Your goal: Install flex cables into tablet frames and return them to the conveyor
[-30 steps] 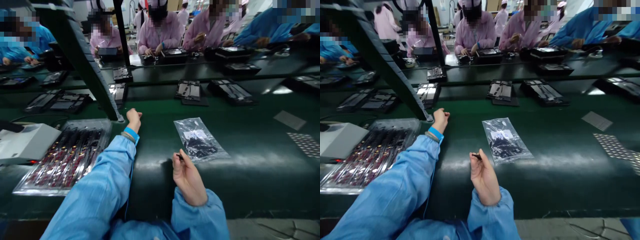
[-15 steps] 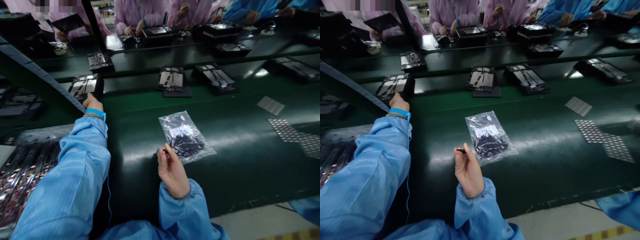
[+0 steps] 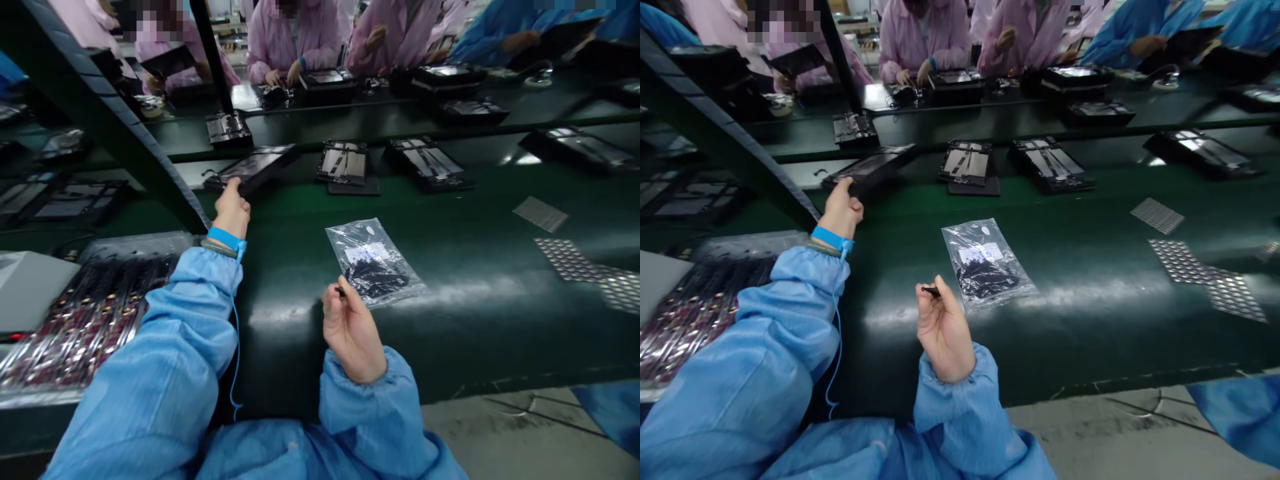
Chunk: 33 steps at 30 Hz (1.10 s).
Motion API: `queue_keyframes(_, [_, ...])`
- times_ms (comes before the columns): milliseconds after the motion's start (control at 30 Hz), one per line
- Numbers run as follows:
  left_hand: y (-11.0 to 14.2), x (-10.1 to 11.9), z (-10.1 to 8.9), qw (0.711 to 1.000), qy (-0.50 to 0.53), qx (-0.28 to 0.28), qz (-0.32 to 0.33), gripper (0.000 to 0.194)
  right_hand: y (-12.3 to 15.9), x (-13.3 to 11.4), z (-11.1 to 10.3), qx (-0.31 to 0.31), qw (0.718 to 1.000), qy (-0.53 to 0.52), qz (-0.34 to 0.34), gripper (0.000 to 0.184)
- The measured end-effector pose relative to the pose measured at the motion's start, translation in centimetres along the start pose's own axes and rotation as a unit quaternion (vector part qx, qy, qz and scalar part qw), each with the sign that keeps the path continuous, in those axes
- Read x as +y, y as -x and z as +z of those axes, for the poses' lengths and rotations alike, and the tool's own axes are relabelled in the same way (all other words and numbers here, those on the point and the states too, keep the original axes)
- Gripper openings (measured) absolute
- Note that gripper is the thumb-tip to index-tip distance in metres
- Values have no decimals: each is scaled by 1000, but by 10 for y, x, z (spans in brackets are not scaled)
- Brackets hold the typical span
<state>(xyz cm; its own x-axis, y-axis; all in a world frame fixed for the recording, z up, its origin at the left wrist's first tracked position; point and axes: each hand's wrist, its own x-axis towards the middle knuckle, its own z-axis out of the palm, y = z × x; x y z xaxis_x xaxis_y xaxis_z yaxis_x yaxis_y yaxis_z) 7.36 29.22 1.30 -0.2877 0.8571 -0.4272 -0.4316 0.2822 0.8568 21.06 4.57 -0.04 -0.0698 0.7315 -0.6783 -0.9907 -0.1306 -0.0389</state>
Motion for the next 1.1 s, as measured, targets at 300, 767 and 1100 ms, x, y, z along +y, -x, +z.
queue_keyframes(300, [156,-29,-115,986,-50,-153,41,38,72,-43,-38,-35,980,5,-194,19])
queue_keyframes(767, [217,-61,-302,904,-415,-88,58,47,8,3,-29,-83,851,365,-368,38])
queue_keyframes(1100, [206,-57,-248,961,-77,-224,-141,52,-50,33,-28,-71,718,597,-351,40])
